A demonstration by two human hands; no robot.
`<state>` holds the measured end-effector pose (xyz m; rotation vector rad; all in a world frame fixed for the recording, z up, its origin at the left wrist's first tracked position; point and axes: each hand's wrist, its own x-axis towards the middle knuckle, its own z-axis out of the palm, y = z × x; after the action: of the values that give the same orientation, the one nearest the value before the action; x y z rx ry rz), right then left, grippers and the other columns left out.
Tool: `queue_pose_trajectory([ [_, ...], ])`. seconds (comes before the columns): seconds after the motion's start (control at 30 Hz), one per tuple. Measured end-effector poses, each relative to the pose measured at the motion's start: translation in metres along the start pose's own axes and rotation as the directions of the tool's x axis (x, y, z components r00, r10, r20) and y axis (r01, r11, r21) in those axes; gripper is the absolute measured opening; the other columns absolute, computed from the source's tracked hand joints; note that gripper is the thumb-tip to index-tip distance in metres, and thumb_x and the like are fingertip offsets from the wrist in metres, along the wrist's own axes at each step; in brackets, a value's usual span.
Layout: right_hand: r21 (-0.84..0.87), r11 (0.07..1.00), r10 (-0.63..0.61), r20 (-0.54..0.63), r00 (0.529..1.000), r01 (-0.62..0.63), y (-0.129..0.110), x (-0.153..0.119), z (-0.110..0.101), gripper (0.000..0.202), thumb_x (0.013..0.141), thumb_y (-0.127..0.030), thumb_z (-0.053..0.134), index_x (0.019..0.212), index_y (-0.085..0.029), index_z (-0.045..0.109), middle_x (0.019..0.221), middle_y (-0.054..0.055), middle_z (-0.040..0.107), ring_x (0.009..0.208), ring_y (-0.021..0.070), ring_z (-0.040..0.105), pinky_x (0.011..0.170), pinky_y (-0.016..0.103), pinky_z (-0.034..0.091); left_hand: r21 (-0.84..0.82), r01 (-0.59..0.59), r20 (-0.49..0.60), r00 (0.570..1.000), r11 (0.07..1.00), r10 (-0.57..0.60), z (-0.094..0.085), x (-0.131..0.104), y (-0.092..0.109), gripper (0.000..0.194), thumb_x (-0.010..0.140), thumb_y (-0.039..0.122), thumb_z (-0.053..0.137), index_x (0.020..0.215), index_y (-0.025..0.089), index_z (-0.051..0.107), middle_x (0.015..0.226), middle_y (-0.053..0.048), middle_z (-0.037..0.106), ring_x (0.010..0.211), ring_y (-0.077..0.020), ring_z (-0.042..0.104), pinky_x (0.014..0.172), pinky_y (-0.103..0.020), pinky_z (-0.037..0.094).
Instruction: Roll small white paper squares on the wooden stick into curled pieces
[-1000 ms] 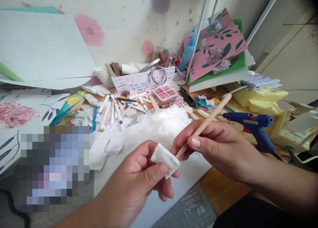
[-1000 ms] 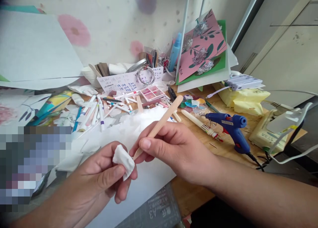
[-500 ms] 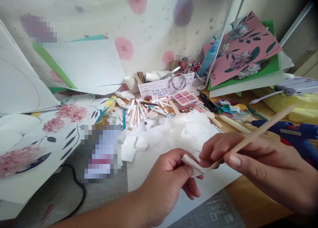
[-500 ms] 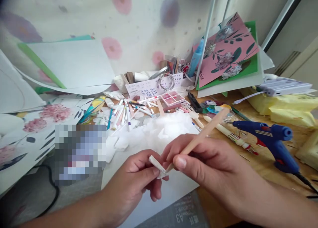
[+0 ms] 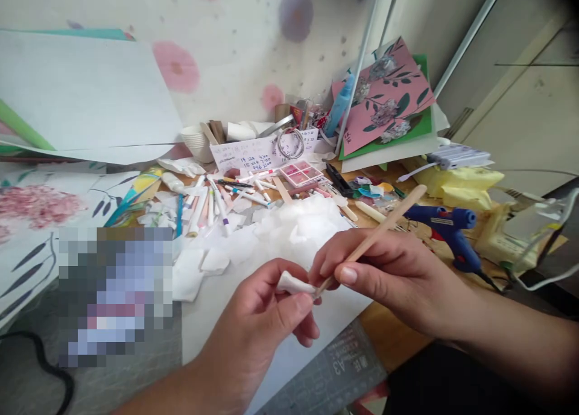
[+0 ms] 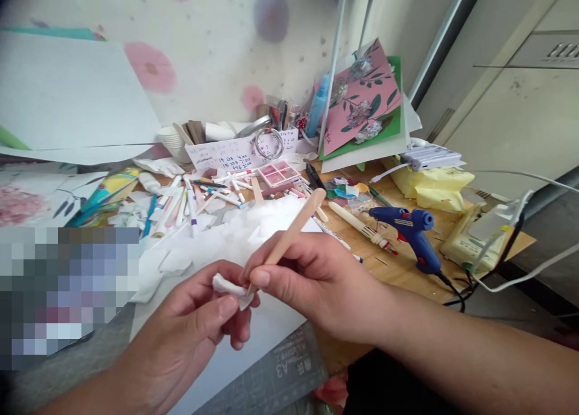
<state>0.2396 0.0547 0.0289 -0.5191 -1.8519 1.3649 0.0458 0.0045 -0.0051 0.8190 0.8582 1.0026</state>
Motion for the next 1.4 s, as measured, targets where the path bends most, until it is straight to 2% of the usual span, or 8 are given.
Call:
queue_pose_trajectory([
  [0.17,0.019,0.999,-0.043,0.059,0.997,0.042,0.002,0.003,0.001,0.01,0.096,-0.011,0.058,0.093,-0.013,0.067,0.078,0.003,0.07,0.086,0.0119,0.07,0.076,0.021,0.058,0.127,-0.019,-0.087,0.996,0.992,0.03,-0.004,0.002,0.001,0.015,0.082,0.034,0.076,0.077,0.022,0.071,0.067,0.005,0.068,0.065,-0.012,0.064,0.064,-0.022,0.05],
  [0.3,0.069,0.997,-0.024,0.018,1.0,0.023,0.001,0.004,-0.001,0.013,0.097,-0.018,0.059,0.088,-0.012,0.068,0.078,0.003,0.071,0.086,0.0102,0.071,0.076,0.017,0.058,0.194,-0.04,-0.111,0.992,0.98,0.062,-0.005,0.002,0.001,0.014,0.082,0.036,0.077,0.076,0.024,0.073,0.066,0.005,0.069,0.065,-0.0121,0.064,0.064,-0.021,0.051],
  [0.4,0.144,0.989,-0.012,-0.012,1.0,0.014,0.001,0.003,-0.002,0.013,0.096,-0.015,0.06,0.087,-0.013,0.068,0.073,0.001,0.069,0.085,0.01,0.072,0.078,0.017,0.059,0.206,-0.032,-0.121,0.991,0.978,0.058,-0.006,0.001,0.001,0.011,0.083,0.035,0.076,0.078,0.026,0.075,0.068,0.005,0.07,0.066,-0.0125,0.065,0.066,-0.021,0.052],
  [0.5,0.183,0.981,-0.056,-0.047,0.997,0.064,0.0,0.0,-0.004,0.014,0.095,-0.012,0.061,0.082,-0.014,0.068,0.075,0.0,0.068,0.086,0.0116,0.072,0.081,0.022,0.06,0.193,-0.036,-0.106,0.993,0.981,0.057,-0.004,-0.001,0.001,0.008,0.084,0.032,0.075,0.078,0.026,0.076,0.07,0.004,0.073,0.067,-0.013,0.066,0.066,-0.021,0.053],
  [0.57,0.187,0.98,-0.069,-0.044,0.997,0.076,-0.001,-0.001,-0.004,0.016,0.095,-0.016,0.062,0.081,-0.014,0.068,0.074,0.0,0.067,0.085,0.0125,0.073,0.079,0.023,0.061,0.183,-0.047,-0.08,0.995,0.982,0.063,-0.002,-0.002,0.002,0.008,0.084,0.029,0.075,0.077,0.026,0.077,0.071,0.004,0.074,0.067,-0.0131,0.067,0.066,-0.021,0.053],
  [0.9,0.208,0.977,-0.04,0.006,0.999,0.038,-0.004,-0.005,-0.006,0.017,0.096,-0.022,0.06,0.083,-0.012,0.067,0.076,0.002,0.066,0.073,0.0112,0.071,0.077,0.025,0.062,0.204,-0.055,-0.041,0.997,0.977,0.065,0.002,-0.002,0.005,0.009,0.084,0.026,0.074,0.076,0.026,0.077,0.074,0.004,0.073,0.07,-0.0135,0.067,0.07,-0.021,0.051],
  [1.13,0.104,0.993,-0.052,0.002,0.999,0.052,-0.004,-0.008,-0.008,0.009,0.094,-0.012,0.062,0.085,-0.013,0.067,0.079,0.003,0.07,0.092,0.013,0.071,0.083,0.022,0.058,0.244,-0.04,-0.034,0.998,0.969,0.05,-0.002,-0.005,0.003,0.008,0.085,0.024,0.072,0.08,0.029,0.077,0.077,0.005,0.074,0.075,-0.014,0.068,0.076,-0.022,0.052],
  [1.4,0.054,0.997,-0.052,0.012,0.999,0.051,-0.005,-0.009,-0.007,0.011,0.095,-0.016,0.061,0.086,-0.015,0.067,0.075,0.002,0.071,0.092,0.0139,0.071,0.082,0.023,0.058,0.206,-0.035,-0.004,0.999,0.978,0.036,-0.001,-0.004,0.003,0.006,0.085,0.026,0.073,0.081,0.028,0.077,0.077,0.004,0.075,0.074,-0.0145,0.068,0.075,-0.022,0.052],
])
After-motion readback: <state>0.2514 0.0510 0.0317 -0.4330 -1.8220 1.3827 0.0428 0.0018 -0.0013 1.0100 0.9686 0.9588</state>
